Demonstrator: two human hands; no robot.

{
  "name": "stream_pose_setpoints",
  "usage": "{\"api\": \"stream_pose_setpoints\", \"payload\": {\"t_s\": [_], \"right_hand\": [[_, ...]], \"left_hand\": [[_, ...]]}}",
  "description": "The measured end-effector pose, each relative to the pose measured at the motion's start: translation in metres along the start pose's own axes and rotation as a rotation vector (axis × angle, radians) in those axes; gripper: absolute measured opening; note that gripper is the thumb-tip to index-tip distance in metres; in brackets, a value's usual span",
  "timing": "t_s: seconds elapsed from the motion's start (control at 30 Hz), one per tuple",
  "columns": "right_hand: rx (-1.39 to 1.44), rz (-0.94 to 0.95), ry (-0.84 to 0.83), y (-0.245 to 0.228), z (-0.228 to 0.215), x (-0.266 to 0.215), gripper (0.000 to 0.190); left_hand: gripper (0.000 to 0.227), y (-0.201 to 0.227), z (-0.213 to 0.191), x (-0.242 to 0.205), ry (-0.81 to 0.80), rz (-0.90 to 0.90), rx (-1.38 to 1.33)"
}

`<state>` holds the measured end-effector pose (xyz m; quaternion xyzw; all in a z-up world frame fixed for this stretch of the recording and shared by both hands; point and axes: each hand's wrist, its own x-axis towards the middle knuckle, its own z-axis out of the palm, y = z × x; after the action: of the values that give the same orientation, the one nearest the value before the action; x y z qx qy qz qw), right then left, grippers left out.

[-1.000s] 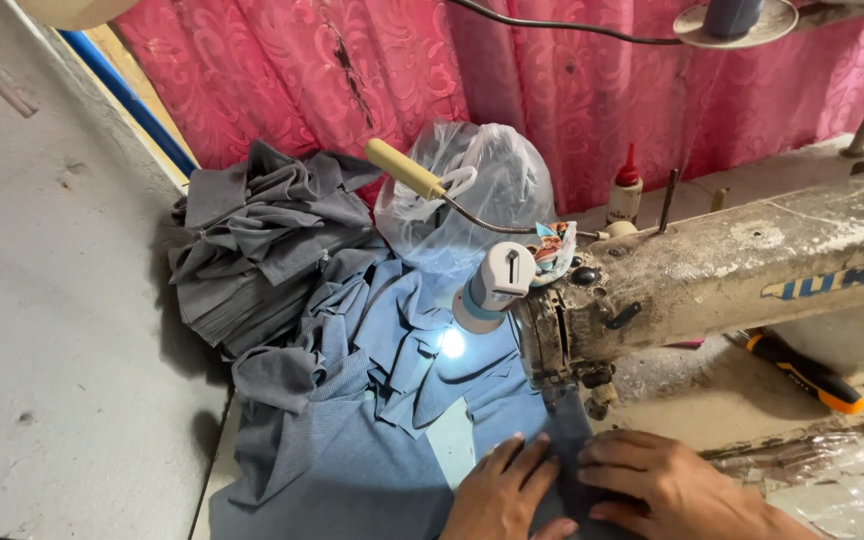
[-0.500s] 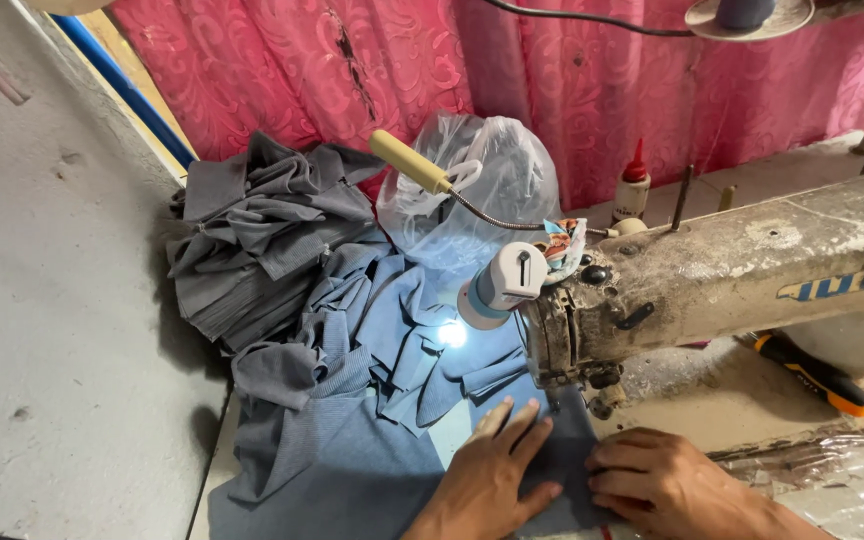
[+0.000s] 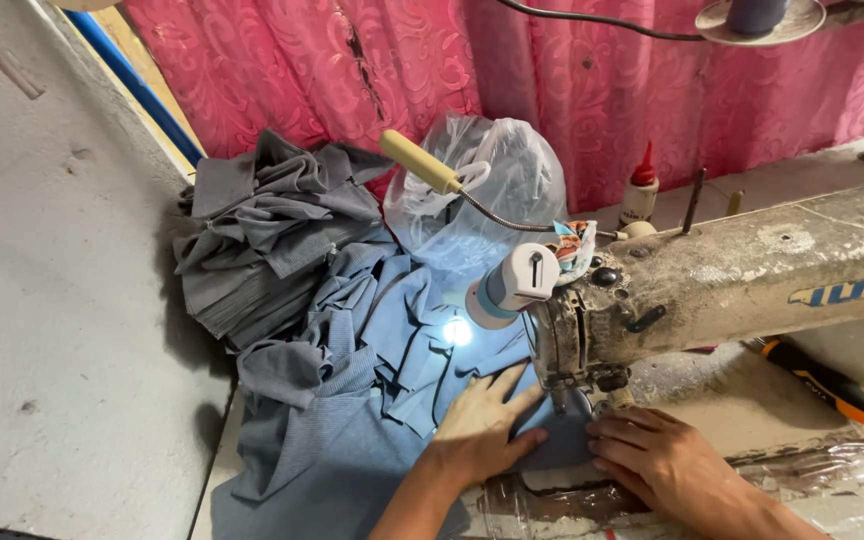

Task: Folding and aligning fabric pieces on a sewing machine table

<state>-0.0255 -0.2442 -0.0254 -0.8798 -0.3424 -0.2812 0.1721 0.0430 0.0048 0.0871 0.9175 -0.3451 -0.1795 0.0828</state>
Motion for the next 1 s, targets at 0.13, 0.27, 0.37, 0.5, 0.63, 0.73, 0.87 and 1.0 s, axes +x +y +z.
{"api": "stream_pose_setpoints", "payload": {"t_s": [0.13, 0.27, 0.37, 0.5, 0.63, 0.73, 0.87, 1.0], "right_hand": [[-0.063, 0.032, -0.036, 0.002, 0.003, 0.0, 0.029], [-0.087, 0.092, -0.08, 0.006, 0.008, -0.004, 0.038], [-0.11, 0.196, -0.144, 0.008, 0.01, -0.005, 0.056], [-0.122, 0.45, -0.342, 0.002, -0.001, 0.005, 0.064], [-0.149, 0.641, -0.514, -0.002, -0.004, 0.009, 0.072], [-0.182, 0.523, -0.406, 0.009, 0.006, -0.006, 0.073], [-0.199, 0.672, -0.638, -0.008, -0.01, 0.018, 0.064], [-0.127, 0.67, -0.558, -0.013, -0.017, 0.025, 0.068]], "left_hand": [[0.063, -0.015, 0.0, 0.015, 0.01, 0.005, 0.053], [0.062, -0.053, 0.024, 0.043, 0.159, 0.113, 0.079], [0.058, -0.069, 0.036, 0.056, 0.317, 0.194, 0.077], [0.063, -0.071, 0.032, 0.057, 0.412, 0.162, 0.025], [0.071, -0.074, 0.045, 0.061, 0.531, 0.139, 0.054], [0.073, -0.075, 0.05, 0.059, 0.607, 0.149, 0.027], [0.073, -0.069, 0.044, 0.052, 0.577, 0.094, 0.015], [0.054, -0.077, 0.049, 0.074, 0.612, 0.02, 0.078]]}}
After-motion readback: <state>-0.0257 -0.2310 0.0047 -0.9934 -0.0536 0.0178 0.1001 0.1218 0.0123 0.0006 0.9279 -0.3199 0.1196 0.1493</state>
